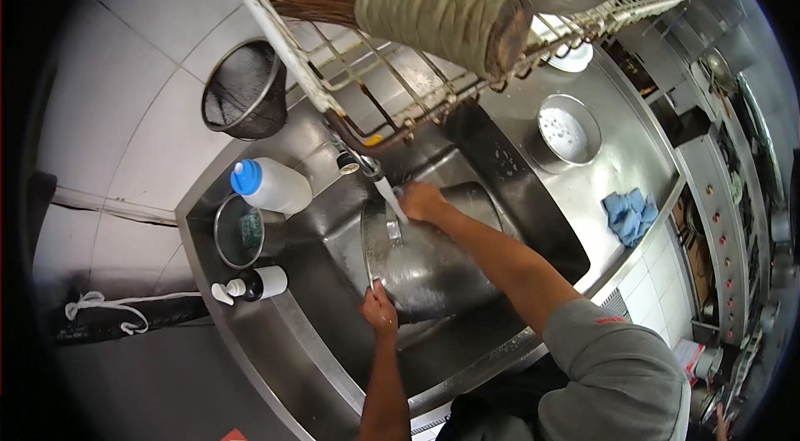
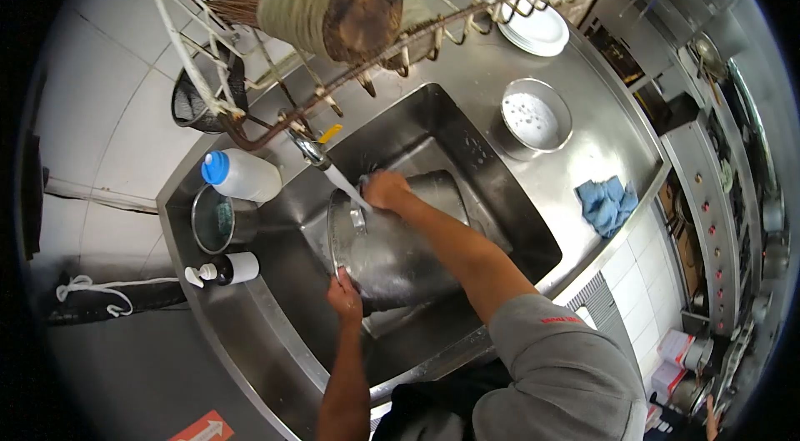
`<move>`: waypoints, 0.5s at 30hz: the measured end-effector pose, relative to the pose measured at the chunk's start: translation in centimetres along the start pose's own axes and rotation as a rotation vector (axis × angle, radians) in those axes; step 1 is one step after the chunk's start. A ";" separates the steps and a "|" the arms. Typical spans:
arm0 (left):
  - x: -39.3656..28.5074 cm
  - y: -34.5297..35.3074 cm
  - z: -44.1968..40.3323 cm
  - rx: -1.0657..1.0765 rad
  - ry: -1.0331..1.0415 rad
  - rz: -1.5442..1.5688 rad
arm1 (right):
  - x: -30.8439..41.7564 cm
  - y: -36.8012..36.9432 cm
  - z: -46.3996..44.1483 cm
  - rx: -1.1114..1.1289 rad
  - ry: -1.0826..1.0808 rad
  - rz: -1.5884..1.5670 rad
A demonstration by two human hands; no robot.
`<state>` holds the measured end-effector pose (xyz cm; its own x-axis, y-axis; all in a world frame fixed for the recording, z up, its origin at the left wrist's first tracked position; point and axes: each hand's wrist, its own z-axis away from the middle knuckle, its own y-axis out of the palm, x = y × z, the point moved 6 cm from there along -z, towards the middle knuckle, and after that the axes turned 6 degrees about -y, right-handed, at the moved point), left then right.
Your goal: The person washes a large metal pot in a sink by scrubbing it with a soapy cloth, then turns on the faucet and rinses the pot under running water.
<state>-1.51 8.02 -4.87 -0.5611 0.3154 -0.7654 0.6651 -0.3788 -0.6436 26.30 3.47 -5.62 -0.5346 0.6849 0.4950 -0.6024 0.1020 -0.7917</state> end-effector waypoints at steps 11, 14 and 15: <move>-8.9 -4.4 0.8 -0.537 0.371 -0.585 | 0.4 -1.5 9.1 -0.323 -0.576 0.179; -6.6 -0.2 -5.4 -0.164 0.220 -0.238 | -5.9 -3.5 4.7 -0.124 -0.047 -0.042; -3.5 2.3 -8.1 -0.108 0.089 -0.111 | -8.4 -3.3 4.4 -0.097 0.218 -0.140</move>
<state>5.93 13.12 -3.68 -0.5913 0.4278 -0.6837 0.6534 -0.2428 -0.7170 30.19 -5.80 -5.65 -0.3035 0.7973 0.5217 -0.5965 0.2679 -0.7565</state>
